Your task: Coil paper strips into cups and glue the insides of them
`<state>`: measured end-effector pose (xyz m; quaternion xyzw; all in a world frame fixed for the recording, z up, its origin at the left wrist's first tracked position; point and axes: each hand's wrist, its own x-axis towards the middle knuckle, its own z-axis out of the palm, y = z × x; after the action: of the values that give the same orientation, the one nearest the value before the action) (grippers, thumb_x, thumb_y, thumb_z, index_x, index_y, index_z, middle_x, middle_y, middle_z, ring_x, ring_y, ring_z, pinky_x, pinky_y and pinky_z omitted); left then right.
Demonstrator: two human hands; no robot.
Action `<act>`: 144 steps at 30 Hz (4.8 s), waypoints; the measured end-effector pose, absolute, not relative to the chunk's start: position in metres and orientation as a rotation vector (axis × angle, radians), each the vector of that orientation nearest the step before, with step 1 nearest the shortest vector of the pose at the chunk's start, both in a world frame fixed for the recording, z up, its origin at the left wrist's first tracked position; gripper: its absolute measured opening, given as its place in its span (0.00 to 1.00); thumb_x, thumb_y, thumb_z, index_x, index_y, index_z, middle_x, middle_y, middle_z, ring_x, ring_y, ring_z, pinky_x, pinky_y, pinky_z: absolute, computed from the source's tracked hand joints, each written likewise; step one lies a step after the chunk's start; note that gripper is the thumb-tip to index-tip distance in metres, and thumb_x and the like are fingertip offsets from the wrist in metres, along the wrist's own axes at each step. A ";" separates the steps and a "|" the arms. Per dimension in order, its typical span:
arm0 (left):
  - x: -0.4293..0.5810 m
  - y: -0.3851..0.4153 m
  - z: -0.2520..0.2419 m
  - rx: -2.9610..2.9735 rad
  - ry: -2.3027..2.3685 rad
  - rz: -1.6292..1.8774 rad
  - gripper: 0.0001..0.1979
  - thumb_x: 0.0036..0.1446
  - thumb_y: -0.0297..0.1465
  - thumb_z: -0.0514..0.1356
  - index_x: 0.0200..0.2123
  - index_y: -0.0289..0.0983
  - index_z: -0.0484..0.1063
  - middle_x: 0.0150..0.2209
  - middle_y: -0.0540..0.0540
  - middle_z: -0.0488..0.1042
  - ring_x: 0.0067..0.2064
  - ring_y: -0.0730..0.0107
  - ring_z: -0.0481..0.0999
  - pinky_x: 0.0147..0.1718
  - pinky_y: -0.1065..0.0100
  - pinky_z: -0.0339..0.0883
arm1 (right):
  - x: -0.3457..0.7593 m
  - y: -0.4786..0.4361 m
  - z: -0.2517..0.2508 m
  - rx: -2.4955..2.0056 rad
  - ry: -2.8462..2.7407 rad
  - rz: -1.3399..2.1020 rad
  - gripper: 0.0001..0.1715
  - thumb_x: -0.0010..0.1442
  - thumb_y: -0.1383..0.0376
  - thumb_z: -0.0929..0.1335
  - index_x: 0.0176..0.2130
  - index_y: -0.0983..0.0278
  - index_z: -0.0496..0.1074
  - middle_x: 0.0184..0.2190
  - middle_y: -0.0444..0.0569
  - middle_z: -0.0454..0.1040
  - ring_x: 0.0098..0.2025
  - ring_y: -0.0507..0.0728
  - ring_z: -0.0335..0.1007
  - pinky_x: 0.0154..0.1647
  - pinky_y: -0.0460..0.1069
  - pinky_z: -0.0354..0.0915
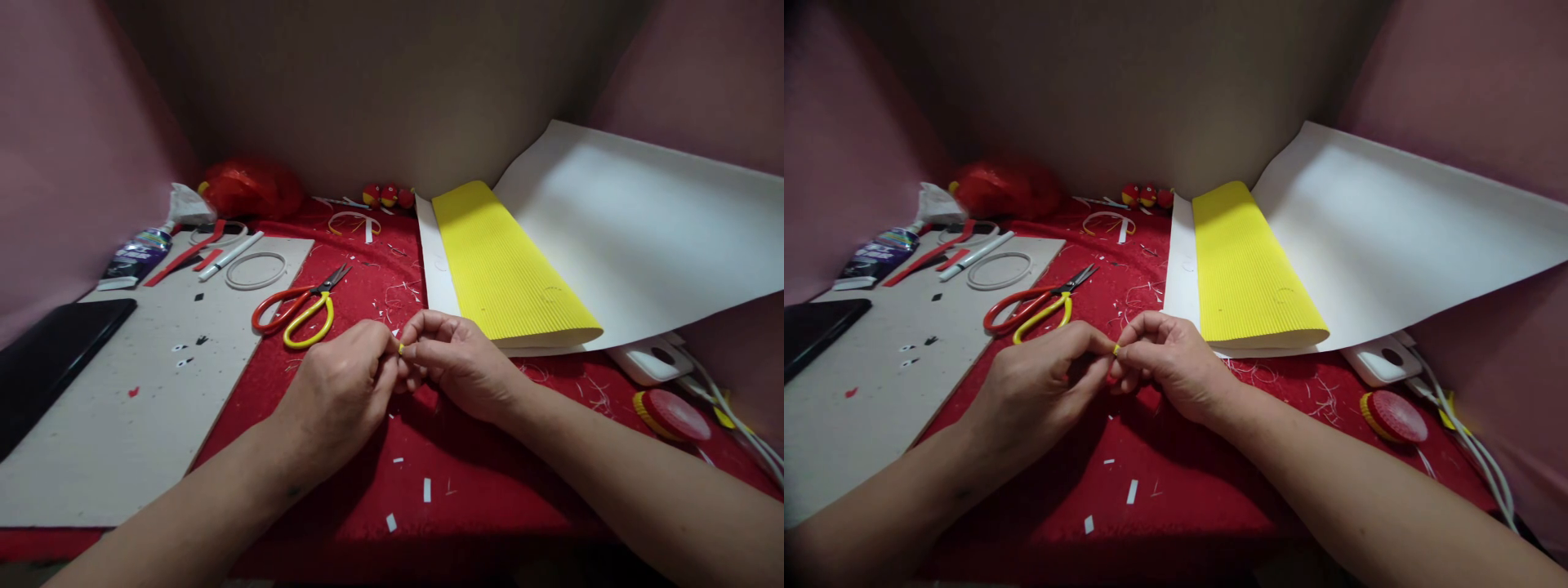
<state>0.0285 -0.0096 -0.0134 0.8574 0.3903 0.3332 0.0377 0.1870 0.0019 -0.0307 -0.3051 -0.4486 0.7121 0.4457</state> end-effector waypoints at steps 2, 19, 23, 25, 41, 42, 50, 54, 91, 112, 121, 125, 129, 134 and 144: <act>0.029 -0.009 -0.014 2.643 1.197 1.034 0.06 0.53 0.23 0.55 0.27 0.32 0.70 0.23 0.48 0.72 0.24 0.74 0.70 0.23 0.73 0.62 | 0.187 0.002 -0.030 -0.758 -1.113 1.755 0.05 0.49 0.71 0.69 0.29 0.65 0.68 0.20 0.41 0.72 0.20 0.48 0.68 0.22 0.43 0.61; 0.028 -0.009 -0.014 2.648 1.177 1.050 0.05 0.53 0.22 0.55 0.28 0.32 0.70 0.23 0.48 0.72 0.24 0.74 0.70 0.23 0.73 0.62 | 0.188 0.002 -0.030 -0.755 -1.110 1.758 0.04 0.49 0.72 0.68 0.28 0.65 0.68 0.19 0.41 0.72 0.20 0.48 0.68 0.22 0.42 0.61; 0.028 -0.010 -0.014 2.630 1.180 1.043 0.06 0.53 0.22 0.54 0.28 0.32 0.70 0.23 0.48 0.72 0.24 0.74 0.70 0.24 0.73 0.62 | 0.187 0.002 -0.030 -0.757 -1.112 1.756 0.04 0.49 0.72 0.69 0.29 0.65 0.68 0.20 0.41 0.72 0.20 0.48 0.68 0.22 0.43 0.62; 0.028 -0.010 -0.013 2.591 1.187 1.039 0.05 0.53 0.23 0.55 0.28 0.32 0.70 0.23 0.48 0.73 0.24 0.74 0.70 0.24 0.73 0.63 | 0.187 0.002 -0.030 -0.759 -1.115 1.759 0.04 0.50 0.71 0.69 0.29 0.66 0.68 0.20 0.42 0.72 0.20 0.48 0.68 0.23 0.43 0.62; 0.029 -0.009 -0.008 2.419 1.151 1.056 0.05 0.53 0.21 0.56 0.28 0.35 0.70 0.23 0.51 0.74 0.24 0.78 0.73 0.24 0.77 0.64 | 0.187 0.001 -0.028 -0.806 -1.132 1.757 0.05 0.53 0.67 0.68 0.28 0.66 0.67 0.21 0.44 0.73 0.20 0.48 0.68 0.23 0.43 0.62; 0.029 -0.009 -0.007 2.395 1.152 1.051 0.05 0.53 0.21 0.56 0.28 0.35 0.69 0.23 0.52 0.74 0.24 0.78 0.73 0.24 0.77 0.65 | 0.187 0.001 -0.028 -0.806 -1.143 1.752 0.05 0.52 0.67 0.69 0.28 0.66 0.67 0.21 0.44 0.73 0.21 0.48 0.68 0.23 0.43 0.63; 0.028 -0.012 -0.010 2.496 1.154 1.052 0.06 0.53 0.22 0.55 0.28 0.35 0.70 0.24 0.50 0.73 0.23 0.77 0.71 0.23 0.75 0.64 | 0.188 0.001 -0.029 -0.801 -1.149 1.759 0.05 0.51 0.68 0.69 0.27 0.66 0.67 0.20 0.43 0.73 0.20 0.48 0.68 0.23 0.43 0.63; 0.027 -0.012 -0.010 2.453 1.171 1.029 0.05 0.54 0.23 0.55 0.29 0.35 0.70 0.25 0.50 0.74 0.25 0.76 0.72 0.25 0.74 0.64 | 0.188 0.001 -0.028 -0.772 -1.112 1.776 0.06 0.52 0.67 0.69 0.28 0.67 0.67 0.20 0.44 0.73 0.20 0.48 0.69 0.23 0.43 0.63; 0.029 -0.008 -0.013 2.659 1.100 1.179 0.06 0.55 0.23 0.54 0.30 0.34 0.70 0.24 0.50 0.72 0.24 0.77 0.71 0.24 0.75 0.64 | 0.184 0.002 -0.028 -0.738 -0.997 1.863 0.10 0.48 0.67 0.72 0.27 0.66 0.65 0.19 0.44 0.73 0.20 0.50 0.70 0.22 0.43 0.64; 0.026 -0.009 -0.020 2.757 1.153 1.064 0.08 0.58 0.25 0.52 0.28 0.33 0.69 0.25 0.48 0.70 0.24 0.75 0.69 0.25 0.72 0.64 | 0.182 0.001 -0.029 -0.727 -0.972 1.883 0.06 0.47 0.71 0.68 0.27 0.65 0.65 0.17 0.42 0.71 0.19 0.48 0.66 0.22 0.43 0.62; 0.026 -0.009 -0.021 2.760 1.155 1.074 0.07 0.57 0.25 0.53 0.28 0.33 0.68 0.24 0.48 0.69 0.24 0.75 0.69 0.25 0.72 0.63 | 0.183 0.001 -0.030 -0.730 -0.999 1.858 0.06 0.47 0.72 0.68 0.28 0.65 0.65 0.18 0.42 0.71 0.19 0.48 0.67 0.22 0.43 0.63; 0.026 -0.010 -0.020 2.752 1.166 1.069 0.07 0.57 0.25 0.52 0.29 0.34 0.69 0.25 0.48 0.70 0.24 0.75 0.69 0.25 0.73 0.63 | 0.183 0.001 -0.030 -0.716 -0.994 1.859 0.06 0.47 0.72 0.68 0.28 0.65 0.65 0.18 0.42 0.71 0.19 0.48 0.67 0.23 0.43 0.64; 0.027 -0.010 -0.017 2.668 1.168 1.102 0.07 0.56 0.25 0.53 0.29 0.34 0.69 0.25 0.48 0.71 0.25 0.76 0.69 0.25 0.74 0.63 | 0.183 0.000 -0.031 -0.713 -1.007 1.852 0.07 0.47 0.73 0.68 0.29 0.65 0.66 0.19 0.42 0.72 0.20 0.49 0.68 0.24 0.44 0.64; 0.027 -0.009 -0.015 2.554 1.183 1.133 0.06 0.55 0.24 0.54 0.28 0.33 0.70 0.25 0.48 0.72 0.25 0.76 0.70 0.25 0.75 0.63 | 0.184 0.001 -0.032 -0.697 -1.051 1.822 0.06 0.49 0.71 0.69 0.29 0.66 0.67 0.21 0.43 0.73 0.21 0.49 0.70 0.25 0.43 0.63; 0.026 -0.009 -0.007 2.543 1.172 1.168 0.03 0.54 0.23 0.56 0.31 0.33 0.69 0.28 0.48 0.71 0.28 0.76 0.69 0.28 0.74 0.62 | 0.182 -0.001 -0.026 -0.873 -1.055 1.607 0.08 0.46 0.69 0.71 0.27 0.66 0.67 0.21 0.42 0.72 0.20 0.48 0.68 0.24 0.44 0.64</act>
<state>0.0258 -0.0091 -0.0068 0.8370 0.3856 0.3845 0.0537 0.1817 -0.0010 -0.0258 -0.3598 -0.4348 0.6623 0.4928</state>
